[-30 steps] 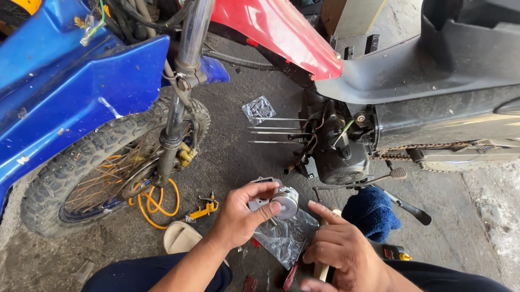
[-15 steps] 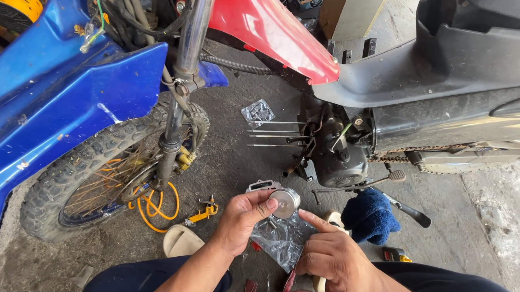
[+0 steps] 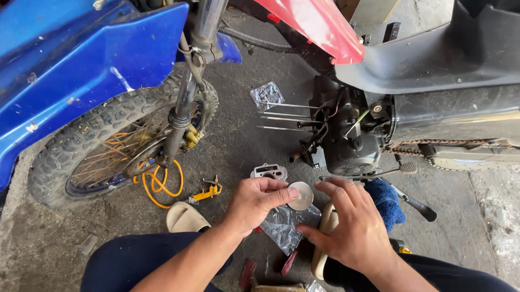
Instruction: The person sits on the ground next to a motorcycle and fits piston rings onto a piston, using a screwdriver to work the rings into the grooves. They then pour oil from a small bottle onto the piston, spread it by hand, and move the piston toward the cylinder on the ground.
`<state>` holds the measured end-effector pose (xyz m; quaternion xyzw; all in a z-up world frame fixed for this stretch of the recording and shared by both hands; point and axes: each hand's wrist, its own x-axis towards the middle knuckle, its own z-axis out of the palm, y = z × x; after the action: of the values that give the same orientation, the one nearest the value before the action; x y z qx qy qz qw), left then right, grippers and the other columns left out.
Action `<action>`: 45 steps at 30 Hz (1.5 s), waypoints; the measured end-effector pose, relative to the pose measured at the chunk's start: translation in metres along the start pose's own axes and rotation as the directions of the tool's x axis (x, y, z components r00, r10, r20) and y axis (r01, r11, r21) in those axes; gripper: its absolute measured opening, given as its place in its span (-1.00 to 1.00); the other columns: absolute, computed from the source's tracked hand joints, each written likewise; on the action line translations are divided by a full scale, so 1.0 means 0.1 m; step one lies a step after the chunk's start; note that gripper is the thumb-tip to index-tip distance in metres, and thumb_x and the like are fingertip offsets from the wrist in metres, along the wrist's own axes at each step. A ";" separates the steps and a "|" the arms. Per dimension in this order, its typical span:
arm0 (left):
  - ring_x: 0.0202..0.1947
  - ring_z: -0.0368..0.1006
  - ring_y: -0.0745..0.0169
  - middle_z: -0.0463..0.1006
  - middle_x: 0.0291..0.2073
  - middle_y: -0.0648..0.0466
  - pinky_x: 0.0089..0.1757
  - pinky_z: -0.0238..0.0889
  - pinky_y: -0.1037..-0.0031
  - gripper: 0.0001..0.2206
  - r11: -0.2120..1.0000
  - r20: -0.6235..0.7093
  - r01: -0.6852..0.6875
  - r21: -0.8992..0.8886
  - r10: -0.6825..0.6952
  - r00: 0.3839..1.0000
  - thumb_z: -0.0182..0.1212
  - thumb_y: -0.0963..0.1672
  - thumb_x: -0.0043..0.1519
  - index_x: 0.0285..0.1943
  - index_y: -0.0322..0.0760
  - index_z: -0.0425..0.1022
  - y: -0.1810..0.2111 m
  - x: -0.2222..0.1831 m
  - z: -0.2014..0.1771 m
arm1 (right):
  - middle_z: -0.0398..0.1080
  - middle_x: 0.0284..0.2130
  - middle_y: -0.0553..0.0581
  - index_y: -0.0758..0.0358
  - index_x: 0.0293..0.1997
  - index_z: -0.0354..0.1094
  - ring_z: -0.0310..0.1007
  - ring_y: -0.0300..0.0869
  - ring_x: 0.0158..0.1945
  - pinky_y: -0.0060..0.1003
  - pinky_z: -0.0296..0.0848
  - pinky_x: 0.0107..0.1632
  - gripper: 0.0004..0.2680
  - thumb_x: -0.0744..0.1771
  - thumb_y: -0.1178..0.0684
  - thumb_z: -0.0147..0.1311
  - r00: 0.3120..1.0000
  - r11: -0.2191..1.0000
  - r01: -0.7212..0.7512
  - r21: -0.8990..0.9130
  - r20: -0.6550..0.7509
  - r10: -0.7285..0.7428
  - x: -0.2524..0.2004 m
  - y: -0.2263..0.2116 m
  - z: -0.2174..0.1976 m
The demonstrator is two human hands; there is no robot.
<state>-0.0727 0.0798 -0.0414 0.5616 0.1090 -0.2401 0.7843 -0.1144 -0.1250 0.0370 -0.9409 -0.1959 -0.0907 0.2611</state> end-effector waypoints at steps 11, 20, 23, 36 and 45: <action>-0.42 0.54 0.25 0.67 -0.41 -0.13 -0.35 0.40 0.60 -0.70 0.999 -0.001 0.036 0.034 -0.036 0.999 0.50 -0.18 0.00 -0.17 -0.58 0.64 0.02 0.00 -0.03 | 0.41 0.13 0.18 0.28 0.23 0.33 0.49 -0.03 0.10 -0.14 0.47 0.16 -0.27 0.03 -0.25 0.55 0.991 0.993 -0.100 -0.059 0.087 0.105 0.02 0.22 -0.03; -0.55 0.46 0.33 0.59 -0.58 -0.05 -0.41 0.13 0.67 -0.71 0.998 -0.057 0.033 -0.059 -0.037 0.998 0.43 -0.10 0.07 -0.23 -0.54 0.67 0.10 0.13 -0.18 | 0.62 -0.04 -0.12 -0.06 0.42 0.17 0.72 -0.22 -0.18 -0.29 0.72 -0.14 -0.57 0.39 -0.31 -0.10 0.504 0.553 -0.588 -0.590 0.268 0.821 -0.29 1.57 -0.20; -0.54 0.55 0.19 0.61 -0.52 -0.11 -0.45 0.30 0.64 -0.59 0.980 -0.061 0.107 -0.166 -0.119 0.991 0.42 -0.08 0.05 -0.11 -0.62 0.63 0.14 0.15 -0.15 | 0.66 -0.21 0.02 -0.03 0.26 0.31 0.70 -0.10 -0.12 -0.19 0.63 -0.06 -0.50 0.29 -0.46 0.03 0.390 0.497 -0.453 -0.740 0.337 0.857 -0.60 1.91 0.28; -0.51 0.61 0.13 0.60 -0.60 0.01 -0.42 0.28 0.59 -0.63 0.964 0.016 0.154 -0.216 -0.154 0.988 0.36 0.03 0.13 -0.25 -0.43 0.62 0.21 0.17 -0.06 | 0.60 -0.40 0.21 0.22 -0.22 0.42 0.62 0.03 -0.41 -0.14 0.56 -0.32 -0.79 0.34 -0.11 0.00 0.586 0.488 -0.642 -0.592 0.032 0.810 -0.73 2.11 0.40; -0.52 0.60 0.13 0.60 -0.59 0.00 -0.44 0.26 0.61 -0.62 0.955 0.000 0.169 -0.245 -0.174 0.985 0.36 0.03 0.14 -0.25 -0.43 0.61 0.20 0.20 -0.06 | 0.65 -0.22 0.00 -0.01 -0.14 0.61 0.67 -0.02 -0.24 -0.18 0.61 -0.15 -0.73 0.37 -0.22 -0.04 0.519 0.517 -0.622 -0.588 0.185 0.835 -0.99 2.67 0.60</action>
<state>-0.0446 0.0854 -0.0354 0.4520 0.1941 -0.2860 0.8224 -0.0893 -0.3354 -0.1628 -0.9567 0.2043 0.2074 -0.0040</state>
